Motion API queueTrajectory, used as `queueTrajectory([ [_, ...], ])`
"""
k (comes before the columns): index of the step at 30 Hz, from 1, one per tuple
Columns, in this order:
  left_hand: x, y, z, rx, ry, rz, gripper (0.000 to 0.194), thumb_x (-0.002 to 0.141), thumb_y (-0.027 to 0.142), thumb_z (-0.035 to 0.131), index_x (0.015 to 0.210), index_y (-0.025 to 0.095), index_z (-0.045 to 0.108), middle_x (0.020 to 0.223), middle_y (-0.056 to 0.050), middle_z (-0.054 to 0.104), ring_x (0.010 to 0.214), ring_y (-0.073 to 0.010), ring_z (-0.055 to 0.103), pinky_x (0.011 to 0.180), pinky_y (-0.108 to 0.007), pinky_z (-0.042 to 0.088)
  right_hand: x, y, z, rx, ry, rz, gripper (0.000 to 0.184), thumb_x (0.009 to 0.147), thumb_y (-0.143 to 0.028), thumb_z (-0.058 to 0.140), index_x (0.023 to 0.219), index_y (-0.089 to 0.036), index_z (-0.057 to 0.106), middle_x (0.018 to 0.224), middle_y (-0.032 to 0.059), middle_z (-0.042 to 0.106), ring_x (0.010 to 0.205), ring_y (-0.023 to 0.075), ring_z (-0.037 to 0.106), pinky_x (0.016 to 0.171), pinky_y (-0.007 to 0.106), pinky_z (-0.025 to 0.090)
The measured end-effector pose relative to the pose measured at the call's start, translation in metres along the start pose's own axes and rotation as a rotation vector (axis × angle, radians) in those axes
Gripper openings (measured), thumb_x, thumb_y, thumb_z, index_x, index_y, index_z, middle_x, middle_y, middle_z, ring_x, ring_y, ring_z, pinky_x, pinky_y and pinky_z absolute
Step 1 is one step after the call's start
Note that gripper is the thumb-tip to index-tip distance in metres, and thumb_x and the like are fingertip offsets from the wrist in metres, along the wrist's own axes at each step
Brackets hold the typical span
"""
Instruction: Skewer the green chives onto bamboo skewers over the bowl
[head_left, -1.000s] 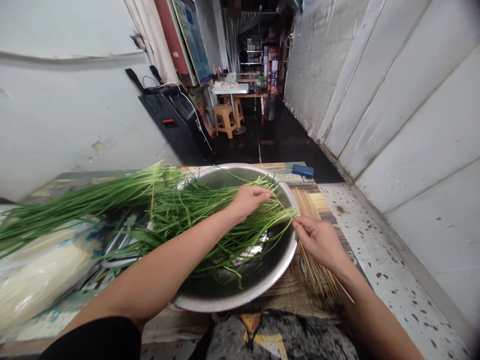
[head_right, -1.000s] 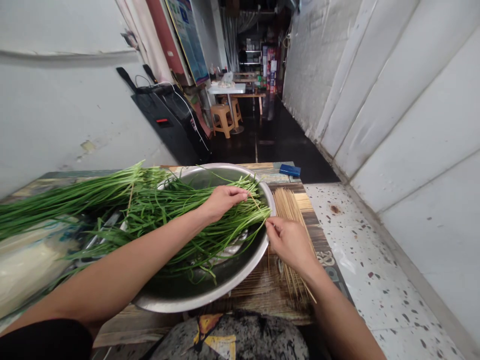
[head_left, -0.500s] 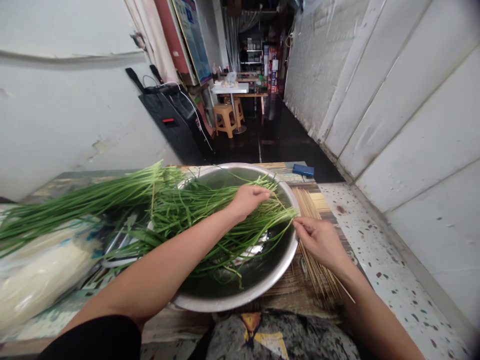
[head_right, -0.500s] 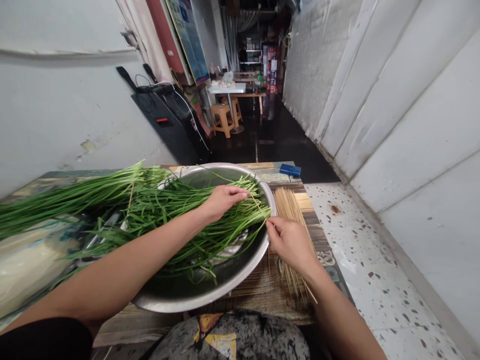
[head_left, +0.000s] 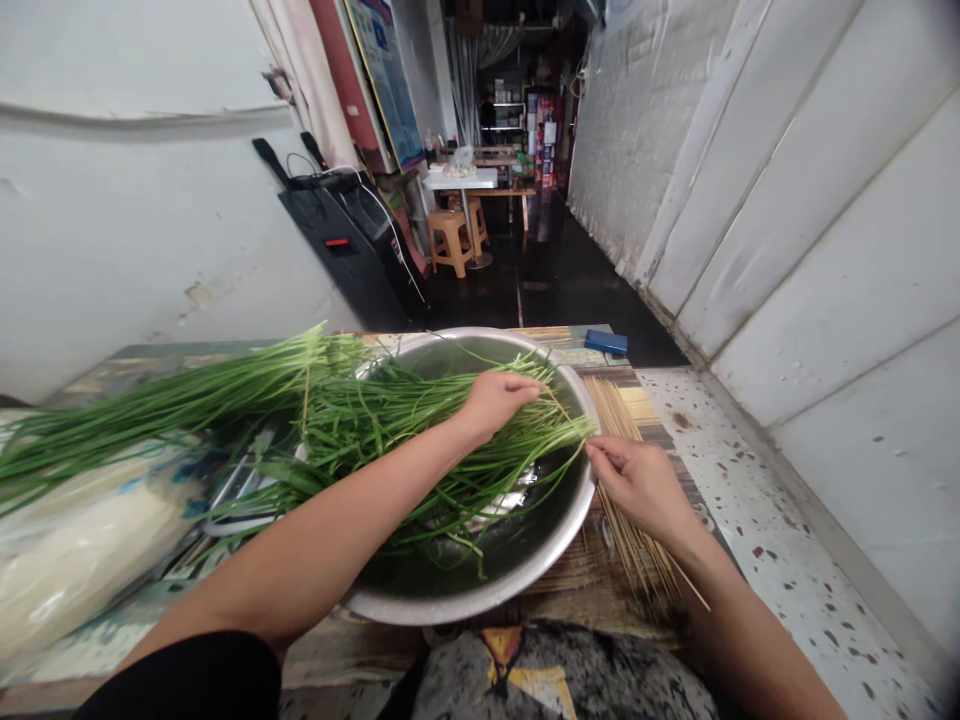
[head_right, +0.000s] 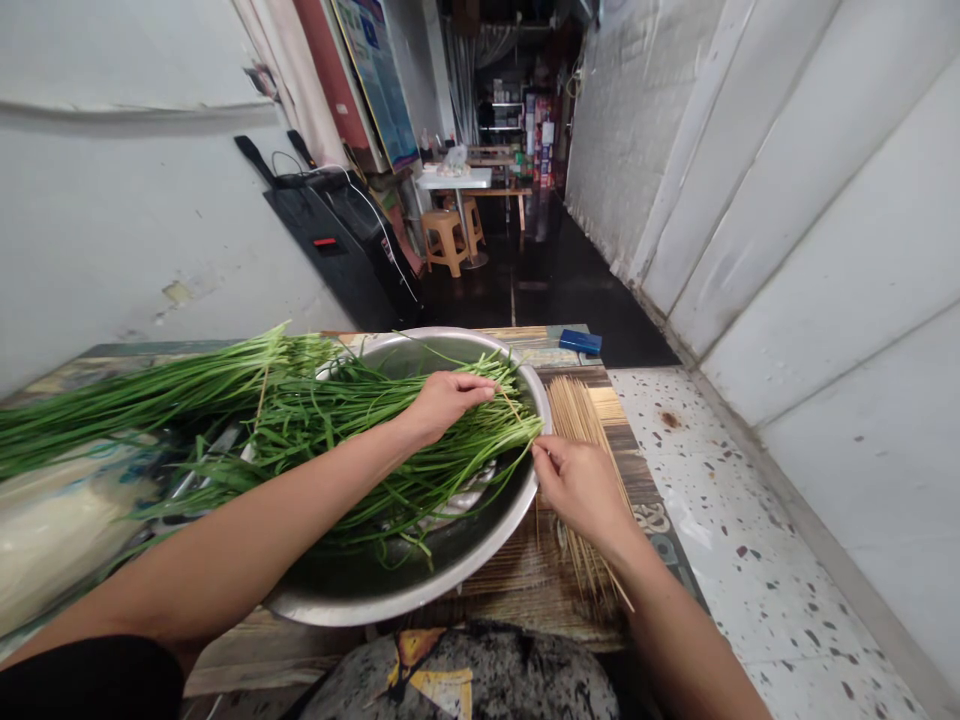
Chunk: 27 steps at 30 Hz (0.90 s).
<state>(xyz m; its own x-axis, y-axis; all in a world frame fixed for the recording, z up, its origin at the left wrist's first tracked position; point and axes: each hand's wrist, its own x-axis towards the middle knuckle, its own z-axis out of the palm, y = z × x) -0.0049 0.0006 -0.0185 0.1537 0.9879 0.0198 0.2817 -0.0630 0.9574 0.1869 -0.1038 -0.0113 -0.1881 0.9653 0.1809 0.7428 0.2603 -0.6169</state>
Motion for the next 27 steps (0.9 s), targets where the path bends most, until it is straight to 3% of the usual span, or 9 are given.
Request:
queueTrajectory([
  [27, 0.0001, -0.0017, 0.0028, -0.032, 0.005, -0.007, 0.019, 0.067, 0.022, 0.065, 0.082, 0.014, 0.073, 0.082, -0.006, 0.072, 0.078, -0.0169, 0.062, 0.081, -0.029, 0.044, 0.0006, -0.0001, 0.0002, 0.002, 0.017, -0.006, 0.03, 0.089, -0.029, 0.041, 0.073, -0.019, 0.064, 0.059, -0.0007, 0.064, 0.057, 0.0134, 0.058, 0.054, 0.022, 0.037],
])
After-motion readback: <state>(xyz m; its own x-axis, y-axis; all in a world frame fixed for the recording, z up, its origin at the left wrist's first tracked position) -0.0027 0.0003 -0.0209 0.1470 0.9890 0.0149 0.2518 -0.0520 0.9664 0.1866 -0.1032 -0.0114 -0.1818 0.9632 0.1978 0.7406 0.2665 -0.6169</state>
